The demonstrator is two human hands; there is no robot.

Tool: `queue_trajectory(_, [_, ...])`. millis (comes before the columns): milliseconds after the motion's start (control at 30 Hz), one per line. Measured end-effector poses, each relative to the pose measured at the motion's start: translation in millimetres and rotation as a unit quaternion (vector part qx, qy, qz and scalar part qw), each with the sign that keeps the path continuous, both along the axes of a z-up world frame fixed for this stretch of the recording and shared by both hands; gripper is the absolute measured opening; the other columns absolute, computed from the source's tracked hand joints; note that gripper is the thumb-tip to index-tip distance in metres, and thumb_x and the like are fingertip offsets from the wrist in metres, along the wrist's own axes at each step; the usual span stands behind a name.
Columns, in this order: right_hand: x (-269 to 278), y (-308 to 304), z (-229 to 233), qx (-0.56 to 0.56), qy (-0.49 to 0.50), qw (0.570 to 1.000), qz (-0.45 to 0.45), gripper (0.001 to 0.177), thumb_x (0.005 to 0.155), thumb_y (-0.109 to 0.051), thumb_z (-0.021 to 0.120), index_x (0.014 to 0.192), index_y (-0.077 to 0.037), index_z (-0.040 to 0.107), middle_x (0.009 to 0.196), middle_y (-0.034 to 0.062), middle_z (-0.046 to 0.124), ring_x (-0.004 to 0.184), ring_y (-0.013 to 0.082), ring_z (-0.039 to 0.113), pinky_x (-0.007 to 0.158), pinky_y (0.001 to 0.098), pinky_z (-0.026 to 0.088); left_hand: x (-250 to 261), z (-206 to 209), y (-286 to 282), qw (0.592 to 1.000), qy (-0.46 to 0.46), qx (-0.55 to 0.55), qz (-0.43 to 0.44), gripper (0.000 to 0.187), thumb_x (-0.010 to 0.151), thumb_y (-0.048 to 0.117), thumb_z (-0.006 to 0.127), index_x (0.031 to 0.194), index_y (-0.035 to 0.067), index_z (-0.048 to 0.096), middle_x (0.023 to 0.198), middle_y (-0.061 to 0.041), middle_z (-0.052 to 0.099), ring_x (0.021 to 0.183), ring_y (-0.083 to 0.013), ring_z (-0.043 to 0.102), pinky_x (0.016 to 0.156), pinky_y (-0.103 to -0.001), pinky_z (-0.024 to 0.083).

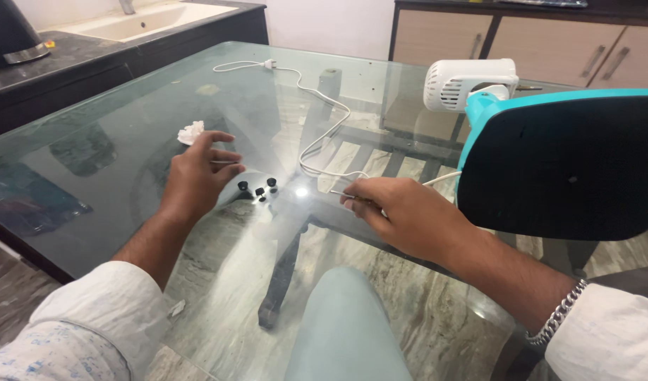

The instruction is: The person uses a screwdriver to remove screws from the back cover of a small teal and black electronic device. They then separate the cover to expose internal wiring and components, and continue to loosen screws on an internal circuit board.

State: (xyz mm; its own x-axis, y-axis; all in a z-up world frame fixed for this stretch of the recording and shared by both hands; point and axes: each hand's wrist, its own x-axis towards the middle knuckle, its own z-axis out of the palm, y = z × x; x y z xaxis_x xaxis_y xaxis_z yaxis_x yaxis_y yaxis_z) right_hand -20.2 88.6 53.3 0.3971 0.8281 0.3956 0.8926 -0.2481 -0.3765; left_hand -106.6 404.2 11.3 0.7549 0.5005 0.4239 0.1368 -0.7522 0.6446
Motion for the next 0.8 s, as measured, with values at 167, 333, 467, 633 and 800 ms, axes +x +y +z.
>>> queue_trajectory(167, [-2, -5, 2, -0.046, -0.001, 0.999, -0.012, 0.024, 0.095, -0.023, 0.061, 0.111, -0.009, 0.073, 0.096, 0.0115, 0.078, 0.088, 0.0287, 0.075, 0.076, 0.0414, 0.057, -2, 1, 5, 0.998, 0.010, -0.049, 0.026, 0.040, 0.092, 0.010, 0.073, 0.129, 0.010, 0.057, 0.111, -0.010, 0.077, 0.103, -0.0185, 0.075, 0.084, -0.033, 0.060])
queue_trajectory(333, [0, -12, 1, -0.042, -0.003, 0.999, 0.001, 0.023, 0.094, -0.021, 0.061, 0.111, -0.010, 0.072, 0.098, 0.0093, 0.078, 0.090, 0.0267, 0.076, 0.077, 0.0402, 0.058, -6, 1, 2, 0.996, 0.063, -0.022, 0.056, 0.038, 0.093, 0.011, 0.072, 0.128, 0.013, 0.059, 0.113, -0.007, 0.078, 0.101, -0.0190, 0.076, 0.082, -0.036, 0.060])
queue_trajectory(467, [-1, -14, 1, -0.045, -0.016, 0.999, -0.002, 0.023, 0.094, -0.022, 0.062, 0.111, -0.010, 0.073, 0.098, 0.0088, 0.078, 0.091, 0.0261, 0.075, 0.078, 0.0403, 0.058, -8, -2, 0, 0.995, 0.086, 0.026, 0.036, 0.037, 0.092, 0.017, 0.074, 0.126, 0.016, 0.061, 0.113, -0.004, 0.078, 0.105, -0.0187, 0.074, 0.088, -0.037, 0.059])
queue_trajectory(633, [-3, -17, 6, -0.045, -0.002, 0.999, -0.023, 0.023, 0.094, -0.024, 0.061, 0.110, -0.011, 0.073, 0.096, 0.0078, 0.079, 0.088, 0.0243, 0.076, 0.076, 0.0392, 0.059, -7, -5, 0, 0.995, 0.088, 0.042, 0.019, 0.035, 0.086, 0.021, 0.078, 0.120, 0.016, 0.068, 0.115, -0.005, 0.077, 0.108, -0.0199, 0.073, 0.091, -0.039, 0.058])
queue_trajectory(800, [-6, -32, 21, -0.035, 0.041, 0.988, -0.145, 0.030, 0.094, -0.030, 0.063, 0.118, -0.016, 0.074, 0.085, 0.0098, 0.078, 0.072, 0.0239, 0.077, 0.066, 0.0384, 0.059, -1, 12, -7, 0.998, 0.007, -0.004, 0.056, 0.032, 0.096, 0.028, 0.072, 0.122, 0.009, 0.068, 0.113, -0.012, 0.076, 0.106, -0.0238, 0.074, 0.091, -0.039, 0.060])
